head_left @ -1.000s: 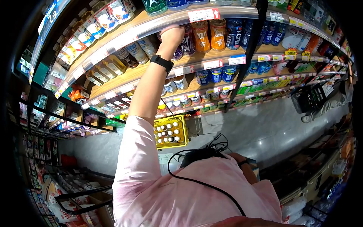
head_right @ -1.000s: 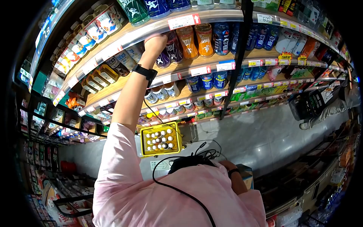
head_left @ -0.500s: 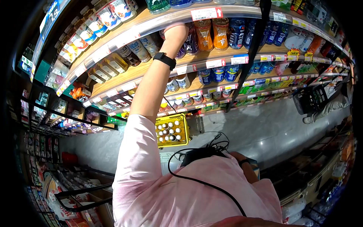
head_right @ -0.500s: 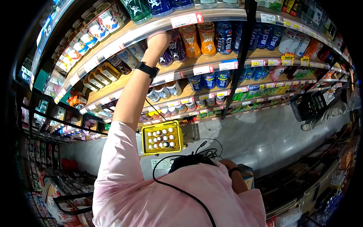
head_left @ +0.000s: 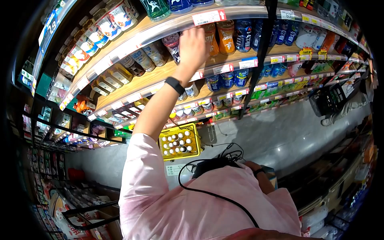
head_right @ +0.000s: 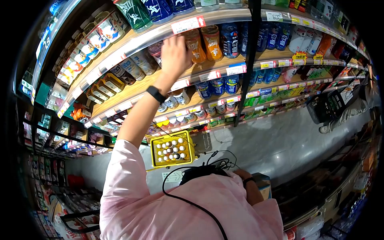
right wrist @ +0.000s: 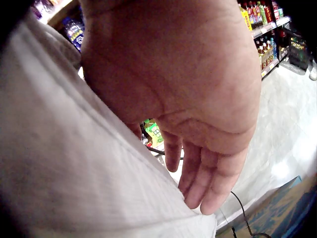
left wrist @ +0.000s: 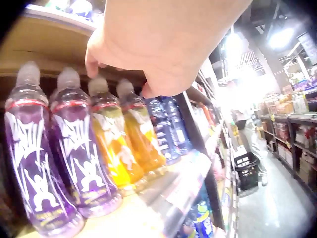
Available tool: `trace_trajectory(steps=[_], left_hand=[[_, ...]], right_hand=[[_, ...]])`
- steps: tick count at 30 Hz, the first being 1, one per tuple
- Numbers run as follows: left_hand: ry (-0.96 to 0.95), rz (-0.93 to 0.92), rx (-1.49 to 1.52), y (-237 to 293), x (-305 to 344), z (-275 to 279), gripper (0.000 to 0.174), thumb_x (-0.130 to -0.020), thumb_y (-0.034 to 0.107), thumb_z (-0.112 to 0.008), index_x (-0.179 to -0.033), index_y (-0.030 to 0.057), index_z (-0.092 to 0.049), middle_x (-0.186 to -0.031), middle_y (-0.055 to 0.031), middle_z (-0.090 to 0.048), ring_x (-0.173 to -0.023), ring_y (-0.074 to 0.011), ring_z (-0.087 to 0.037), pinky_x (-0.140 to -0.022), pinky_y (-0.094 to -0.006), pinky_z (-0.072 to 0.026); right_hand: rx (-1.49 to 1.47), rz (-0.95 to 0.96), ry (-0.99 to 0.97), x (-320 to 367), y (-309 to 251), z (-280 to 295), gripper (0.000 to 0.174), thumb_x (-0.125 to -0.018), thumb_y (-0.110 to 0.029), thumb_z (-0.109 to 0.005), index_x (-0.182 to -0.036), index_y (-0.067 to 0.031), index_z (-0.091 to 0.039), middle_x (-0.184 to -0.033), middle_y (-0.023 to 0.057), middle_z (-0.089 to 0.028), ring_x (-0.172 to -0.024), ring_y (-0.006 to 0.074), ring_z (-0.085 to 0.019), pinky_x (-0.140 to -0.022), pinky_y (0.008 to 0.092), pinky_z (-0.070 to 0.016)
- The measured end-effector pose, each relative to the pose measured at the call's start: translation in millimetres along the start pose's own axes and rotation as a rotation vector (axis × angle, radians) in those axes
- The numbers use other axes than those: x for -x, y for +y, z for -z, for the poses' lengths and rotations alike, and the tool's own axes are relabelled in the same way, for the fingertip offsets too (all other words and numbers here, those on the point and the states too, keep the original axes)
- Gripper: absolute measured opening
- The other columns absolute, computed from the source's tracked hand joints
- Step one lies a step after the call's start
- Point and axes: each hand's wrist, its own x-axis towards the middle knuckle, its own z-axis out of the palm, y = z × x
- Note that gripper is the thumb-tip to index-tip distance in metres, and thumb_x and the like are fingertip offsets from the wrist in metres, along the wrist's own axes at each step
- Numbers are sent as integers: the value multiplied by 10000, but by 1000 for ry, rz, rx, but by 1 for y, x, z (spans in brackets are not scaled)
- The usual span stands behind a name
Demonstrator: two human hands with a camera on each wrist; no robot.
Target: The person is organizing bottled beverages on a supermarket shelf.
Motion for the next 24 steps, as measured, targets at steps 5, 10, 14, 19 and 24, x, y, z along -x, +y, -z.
trace_trajectory(steps=[5, 10, 14, 19, 24], left_hand=[[43, -151, 216, 38, 23, -19, 611, -817, 210, -690, -1324, -59, -481, -1318, -209, -514, -1100, -338, -532, -929, -411, -462], [-83, 214, 306, 27, -18, -14, 384, -873, 261, -651, -1099, -45, -595, -1163, -280, -603, -973, -416, -629, -769, -474, -550], [-271, 258, 254, 2, -49, -14, 395, -903, 356, -568, -1064, 14, -683, -918, -239, -698, -913, -364, -687, -784, -458, -550], [-180, 140, 274, -22, -63, -73, 364, -963, 395, -474, -1110, 140, -689, -1003, -139, -717, -934, -341, -681, -804, -438, -536], [-138, 289, 407, -5, -43, -34, 344, -908, 384, -561, -1069, 121, -713, -927, -181, -711, -858, -368, -686, -759, -444, -542]], right_hand=[[-61, -7, -1, -2, -2, 5, 359, -916, -383, -534, -1066, -98, -691, -1127, 178, -686, -1042, 350, -641, -864, 424, -485], [7, 30, 51, 4, -6, 7, 376, -882, -410, -544, -1106, -140, -680, -1124, 164, -686, -1051, 349, -645, -873, 429, -494], [-39, -21, 19, 2, -1, 4, 385, -885, -414, -541, -1086, -116, -678, -1111, 167, -689, -1032, 342, -649, -862, 422, -493], [-20, -77, 17, 9, -13, 7, 403, -895, -405, -530, -1049, -63, -678, -1095, 182, -692, -1009, 329, -657, -839, 419, -485], [-166, -122, 13, 10, -14, 14, 420, -905, -410, -522, -1069, -57, -681, -1110, 188, -694, -1015, 335, -656, -839, 426, -481]])
